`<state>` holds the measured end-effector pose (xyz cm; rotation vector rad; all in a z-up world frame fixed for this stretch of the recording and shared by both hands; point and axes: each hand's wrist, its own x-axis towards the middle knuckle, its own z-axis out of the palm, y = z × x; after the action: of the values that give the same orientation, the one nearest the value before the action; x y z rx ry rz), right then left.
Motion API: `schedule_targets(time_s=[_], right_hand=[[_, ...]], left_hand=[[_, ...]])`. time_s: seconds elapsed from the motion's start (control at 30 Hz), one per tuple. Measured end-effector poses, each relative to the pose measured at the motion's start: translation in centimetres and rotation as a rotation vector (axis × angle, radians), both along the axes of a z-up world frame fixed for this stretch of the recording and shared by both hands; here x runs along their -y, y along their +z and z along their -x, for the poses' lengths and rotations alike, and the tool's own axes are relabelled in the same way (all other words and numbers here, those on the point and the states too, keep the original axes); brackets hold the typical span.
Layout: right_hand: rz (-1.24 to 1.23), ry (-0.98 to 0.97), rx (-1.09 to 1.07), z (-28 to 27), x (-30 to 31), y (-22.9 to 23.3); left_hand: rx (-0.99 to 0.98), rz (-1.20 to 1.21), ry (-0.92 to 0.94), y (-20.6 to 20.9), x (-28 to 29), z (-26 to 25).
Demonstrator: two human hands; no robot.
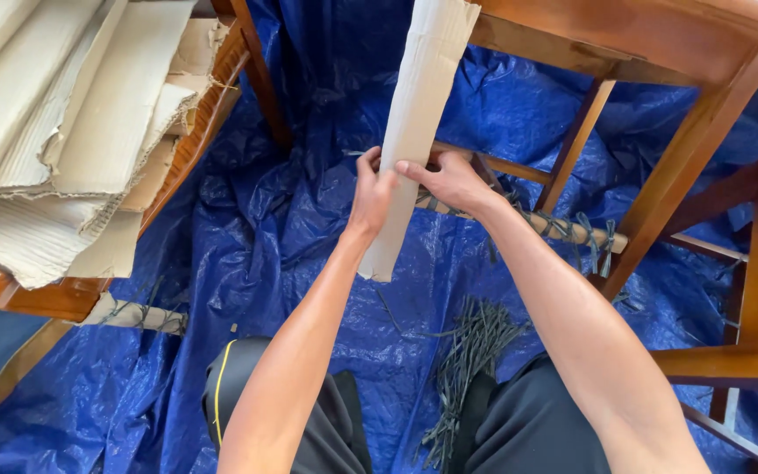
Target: Wrapping chair legs with protective cardboard and tying them with plastic strips.
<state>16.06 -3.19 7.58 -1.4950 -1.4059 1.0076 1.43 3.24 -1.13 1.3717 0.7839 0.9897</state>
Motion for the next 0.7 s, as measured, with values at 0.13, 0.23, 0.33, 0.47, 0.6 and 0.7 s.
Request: schedule_targets(time_s=[0.13,0.23,0.33,0.47,0.6,0.7], right_hand=[[0.020,-0.025,0.015,0.1,0.3,0.2],[0.037,-0.032,0.035,0.3,0.4,0.0],[0.023,-0.041,0.045,0.1,0.4,-0.1],[-0.026,-0.106,0.159,0.5,0.8,0.4],[-0.055,-0.355,0.616,1.8,2.4,2.7],[-0.078,-0.413,0.774,2.0,3.2,3.3]], left_hand=[[0.001,0.106,0.248,-0.5,-1.1,-0.2],[-0.176,0.361,0.328,1.9,-1.3,-0.5],[-0.018,0.618,0.112,1.9,-2.1,-1.1],[0.045,0.363,0.246,-0.1,-2.4,-1.8],[-0.292,-0.176,0.642,3.5,0.0,-1.4],[-0.229,-0.311,0.743,4.3,0.2,-1.7]])
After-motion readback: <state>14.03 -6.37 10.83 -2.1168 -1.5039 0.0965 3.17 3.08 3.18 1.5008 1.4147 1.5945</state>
